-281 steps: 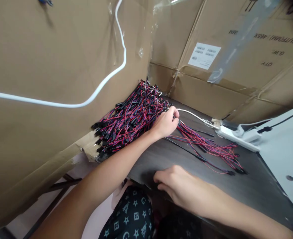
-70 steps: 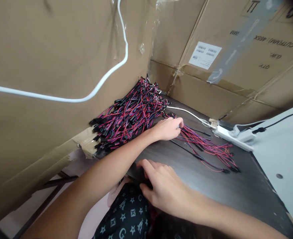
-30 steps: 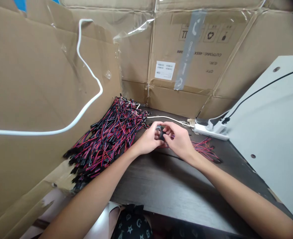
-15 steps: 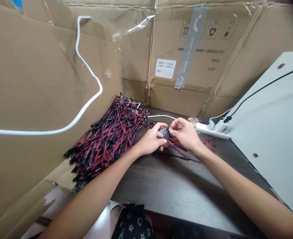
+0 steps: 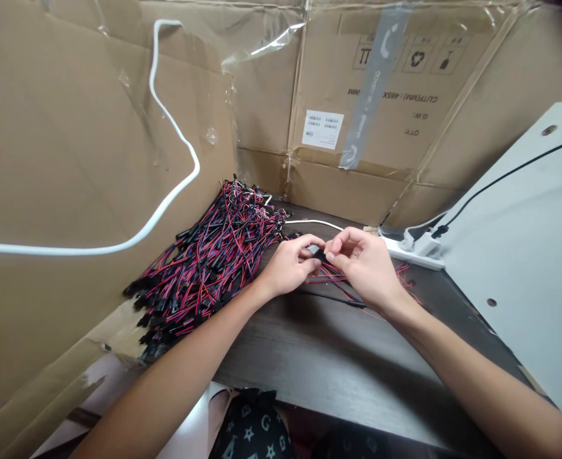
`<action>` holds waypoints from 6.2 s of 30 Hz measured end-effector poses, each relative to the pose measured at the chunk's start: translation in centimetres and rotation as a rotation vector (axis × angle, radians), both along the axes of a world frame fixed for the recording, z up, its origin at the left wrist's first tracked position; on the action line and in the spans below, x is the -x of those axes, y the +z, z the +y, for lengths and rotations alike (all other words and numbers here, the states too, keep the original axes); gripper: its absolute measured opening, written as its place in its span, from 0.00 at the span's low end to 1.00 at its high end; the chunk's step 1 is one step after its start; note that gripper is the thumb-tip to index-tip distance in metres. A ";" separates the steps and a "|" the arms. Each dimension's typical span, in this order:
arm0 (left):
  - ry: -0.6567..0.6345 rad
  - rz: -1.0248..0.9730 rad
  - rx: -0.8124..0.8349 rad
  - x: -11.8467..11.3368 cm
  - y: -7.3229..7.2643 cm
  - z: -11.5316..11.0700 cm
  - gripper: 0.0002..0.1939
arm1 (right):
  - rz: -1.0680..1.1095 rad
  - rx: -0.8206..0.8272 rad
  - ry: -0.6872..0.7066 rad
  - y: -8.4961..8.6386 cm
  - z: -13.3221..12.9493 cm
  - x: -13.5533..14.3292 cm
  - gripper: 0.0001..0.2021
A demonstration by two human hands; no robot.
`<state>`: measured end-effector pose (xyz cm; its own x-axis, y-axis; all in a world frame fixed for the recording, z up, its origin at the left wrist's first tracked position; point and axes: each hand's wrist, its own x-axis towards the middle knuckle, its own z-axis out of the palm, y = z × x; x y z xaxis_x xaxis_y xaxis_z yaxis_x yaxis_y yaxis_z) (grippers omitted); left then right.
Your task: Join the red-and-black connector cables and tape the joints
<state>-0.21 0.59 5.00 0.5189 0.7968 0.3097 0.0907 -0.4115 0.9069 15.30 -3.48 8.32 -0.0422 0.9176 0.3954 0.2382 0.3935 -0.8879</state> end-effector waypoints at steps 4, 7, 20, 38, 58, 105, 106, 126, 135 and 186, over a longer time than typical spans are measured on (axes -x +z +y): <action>0.020 0.034 -0.011 0.3 0.1 0.2 0.11 | -0.078 -0.051 -0.018 0.4 0.1 -0.3 0.05; 0.090 0.069 -0.026 0.3 -0.2 0.4 0.09 | -0.218 -0.107 -0.083 0.2 0.7 -0.9 0.04; 0.148 0.271 -0.217 0.0 -0.6 0.4 0.11 | -0.913 -0.068 -0.056 -1.6 1.0 -0.4 0.12; 0.180 0.313 -0.252 0.1 -0.3 -0.1 0.15 | -0.819 -0.047 -0.085 -1.4 1.7 -1.0 0.06; 0.256 0.316 -0.225 0.0 -0.2 -0.1 0.07 | -0.763 -0.037 0.034 -1.4 1.8 -0.9 0.07; 0.307 0.088 -0.143 0.8 -0.9 1.9 0.02 | -0.902 0.020 0.800 -0.2 -7.4 2.5 0.10; 0.305 0.090 -0.144 0.9 -0.9 1.9 0.02 | -0.903 0.029 0.817 -0.2 -7.5 2.5 0.09; 0.257 0.147 -0.123 0.8 -0.6 1.5 0.03 | -1.210 -0.026 0.744 -1.0 -9.3 4.2 0.16; 0.267 0.160 -0.124 0.8 -0.9 1.5 0.03 | -1.176 -0.022 0.772 -1.0 -10.2 4.5 0.19; -0.082 -0.062 0.143 -0.2 -1.4 1.1 0.27 | -0.546 -0.327 -0.083 -2.8 2.0 -0.8 0.16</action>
